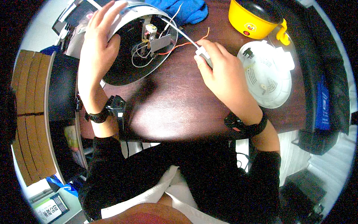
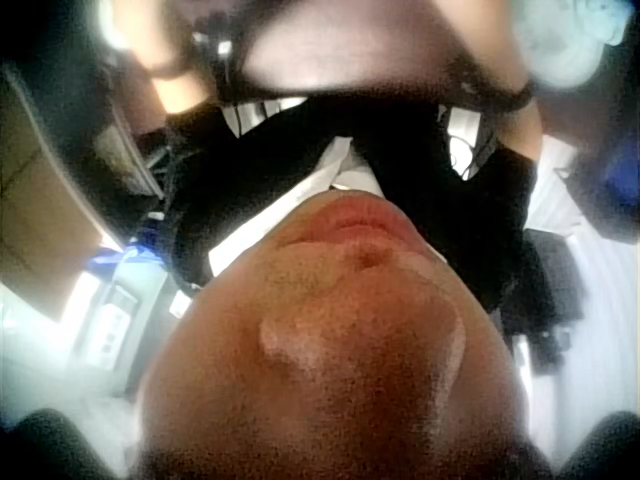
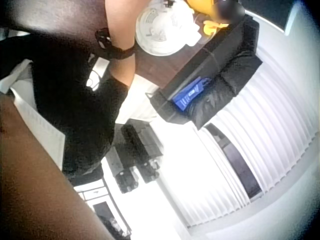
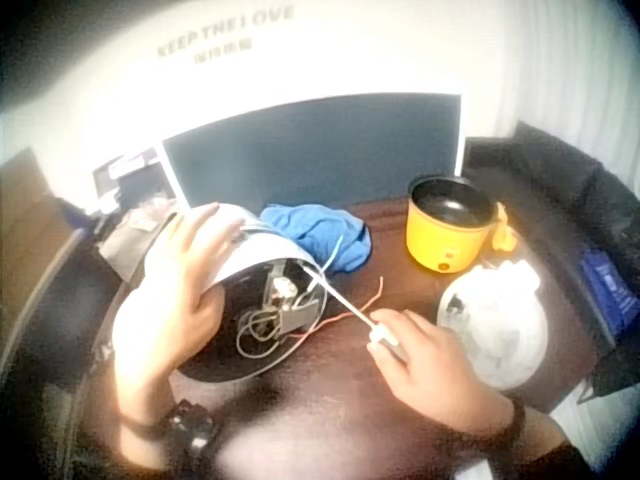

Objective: The person uses a screwdriver to adjust internal wiring and components inside a disassembled white circular appliance. They repeatedly probe and tighten connections while holding the device steady, then place the screwdriver down and reposition the appliance.

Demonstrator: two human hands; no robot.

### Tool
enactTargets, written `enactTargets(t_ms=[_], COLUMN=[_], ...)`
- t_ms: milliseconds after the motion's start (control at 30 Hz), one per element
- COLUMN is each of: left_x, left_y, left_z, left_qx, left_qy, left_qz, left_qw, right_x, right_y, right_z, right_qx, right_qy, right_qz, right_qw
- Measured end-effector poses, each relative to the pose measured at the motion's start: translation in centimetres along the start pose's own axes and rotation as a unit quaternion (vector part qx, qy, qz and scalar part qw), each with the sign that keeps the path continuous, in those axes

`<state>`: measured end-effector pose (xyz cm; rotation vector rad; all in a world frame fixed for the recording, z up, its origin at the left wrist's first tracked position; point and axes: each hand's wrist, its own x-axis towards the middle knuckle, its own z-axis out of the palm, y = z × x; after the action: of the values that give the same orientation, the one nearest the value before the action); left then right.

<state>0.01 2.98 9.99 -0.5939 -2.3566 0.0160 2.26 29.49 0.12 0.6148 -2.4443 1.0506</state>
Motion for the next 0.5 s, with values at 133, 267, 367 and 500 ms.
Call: enactTargets(t_ms=[133,267,367,500], left_x=[0.1,-0.1,-0.1,-0.4], left_y=[-0.5,-1.0,-0.5,0.7], left_z=[1.0,1.0,0.6,0.0], left_qx=[-0.107,-0.115,-0.134,-0.108], left_qy=[-0.011,-0.027,-0.035,-0.029], left_qz=[-0.016,-0.027,-0.029,-0.057], left_qw=[0.994,0.993,0.990,0.992], right_x=[0.1,-0.1,-0.3,-0.5], right_y=[-0.1,-0.2,-0.4,-0.6], right_z=[0.0,-0.2,-0.5,-0.7], right_qx=[-0.004,-0.001,0.006,0.003], right_qy=[0.001,-0.004,-0.011,-0.007], right_qz=[-0.005,-0.006,0.006,-0.004], right_qw=[1.000,1.000,1.000,1.000])
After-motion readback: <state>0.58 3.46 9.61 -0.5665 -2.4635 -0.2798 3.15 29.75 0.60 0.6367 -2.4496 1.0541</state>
